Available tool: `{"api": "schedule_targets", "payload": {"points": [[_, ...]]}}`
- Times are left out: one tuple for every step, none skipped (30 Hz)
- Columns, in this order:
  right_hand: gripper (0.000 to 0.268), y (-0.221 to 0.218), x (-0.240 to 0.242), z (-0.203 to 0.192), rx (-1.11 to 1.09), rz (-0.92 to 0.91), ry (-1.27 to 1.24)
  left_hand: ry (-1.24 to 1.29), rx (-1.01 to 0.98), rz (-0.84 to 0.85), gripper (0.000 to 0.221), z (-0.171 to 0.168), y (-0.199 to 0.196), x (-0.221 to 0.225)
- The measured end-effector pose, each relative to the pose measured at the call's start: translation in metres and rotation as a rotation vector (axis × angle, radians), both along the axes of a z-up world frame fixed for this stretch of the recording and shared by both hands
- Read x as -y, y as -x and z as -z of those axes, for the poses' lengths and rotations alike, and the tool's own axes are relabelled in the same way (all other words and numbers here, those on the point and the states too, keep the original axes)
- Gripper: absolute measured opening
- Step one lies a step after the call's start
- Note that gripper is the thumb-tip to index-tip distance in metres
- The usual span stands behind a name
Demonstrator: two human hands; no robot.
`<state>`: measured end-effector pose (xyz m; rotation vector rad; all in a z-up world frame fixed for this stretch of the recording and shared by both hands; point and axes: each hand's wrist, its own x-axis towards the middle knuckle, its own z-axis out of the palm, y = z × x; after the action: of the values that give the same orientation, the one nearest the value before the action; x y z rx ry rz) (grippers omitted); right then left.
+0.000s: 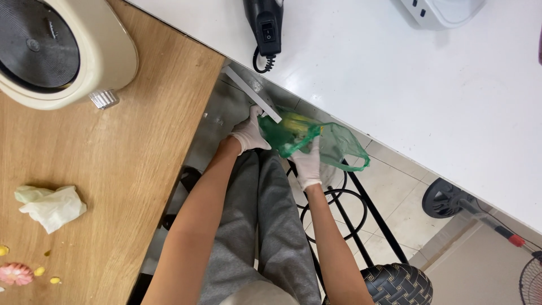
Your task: Cleaning residual wax from a melting pot using a heat gun and paper towels.
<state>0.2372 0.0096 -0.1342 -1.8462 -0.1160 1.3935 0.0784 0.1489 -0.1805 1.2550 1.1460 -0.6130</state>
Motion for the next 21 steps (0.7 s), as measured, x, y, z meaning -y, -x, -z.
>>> {"api": "schedule_targets", "payload": {"points": [[0.092,0.004,-0.006,0.010,0.004,0.007,0.001,0.001,0.004,0.007,0.120,-0.003,0.000,-0.001],[0.086,0.008,-0.012,0.020,0.102,-0.101,0.010,-0.023,0.032,-0.011,0.122,-0.006,-0.001,-0.002],[0.081,0.012,-0.017,0.030,0.198,-0.208,0.023,-0.044,0.059,-0.028,0.124,-0.009,-0.001,-0.001],[0.081,0.014,-0.029,0.027,0.200,-0.202,0.028,-0.040,0.061,-0.022,0.124,-0.002,0.000,0.003],[0.077,0.016,-0.042,0.023,0.292,-0.305,0.001,-0.089,0.116,-0.072,0.128,0.005,0.001,0.007],[0.072,0.019,-0.056,0.020,0.384,-0.409,-0.026,-0.137,0.171,-0.123,0.132,0.011,0.002,0.010],[0.072,0.020,-0.064,0.030,0.386,-0.404,-0.024,-0.136,0.173,-0.118,0.132,0.009,-0.002,0.008],[0.071,0.021,-0.073,0.040,0.432,-0.513,0.018,-0.064,0.052,-0.144,0.113,0.007,-0.005,0.006],[0.070,0.023,-0.080,0.049,0.474,-0.627,0.063,0.012,-0.071,-0.171,0.094,0.004,-0.008,0.007],[0.070,0.022,-0.078,0.061,0.473,-0.626,0.067,0.016,-0.071,-0.168,0.094,0.021,-0.006,0.017],[0.067,0.021,-0.077,0.074,0.540,-0.730,0.086,-0.058,-0.024,-0.278,0.078,0.039,-0.004,0.028],[0.065,0.021,-0.076,0.087,0.606,-0.835,0.104,-0.132,0.024,-0.387,0.065,0.056,-0.001,0.038],[0.065,0.018,-0.076,0.088,0.607,-0.834,0.105,-0.132,0.025,-0.386,0.065,0.074,0.000,0.047],[0.062,0.015,-0.077,0.089,0.527,-0.762,0.104,-0.241,0.181,-0.519,0.057,0.093,0.002,0.056],[0.058,0.013,-0.076,0.090,0.446,-0.688,0.104,-0.346,0.340,-0.649,0.050,0.112,0.003,0.067],[0.058,0.007,-0.073,0.085,0.446,-0.687,0.107,-0.344,0.341,-0.648,0.050,0.110,0.002,0.063],[0.058,0.000,-0.070,0.079,0.246,-0.546,0.122,-0.280,0.303,-0.713,0.047,0.108,-0.001,0.059],[0.057,-0.007,-0.067,0.073,0.047,-0.402,0.134,-0.216,0.264,-0.775,0.047,0.107,-0.004,0.056],[0.057,-0.010,-0.056,0.076,0.051,-0.403,0.135,-0.215,0.268,-0.777,0.047,0.124,-0.005,0.058],[0.055,-0.013,-0.045,0.080,-0.025,-0.323,0.107,-0.318,0.300,-0.729,0.051,0.142,-0.006,0.059],[0.053,-0.016,-0.035,0.084,-0.102,-0.244,0.078,-0.422,0.331,-0.681,0.056,0.159,-0.007,0.061]]}}
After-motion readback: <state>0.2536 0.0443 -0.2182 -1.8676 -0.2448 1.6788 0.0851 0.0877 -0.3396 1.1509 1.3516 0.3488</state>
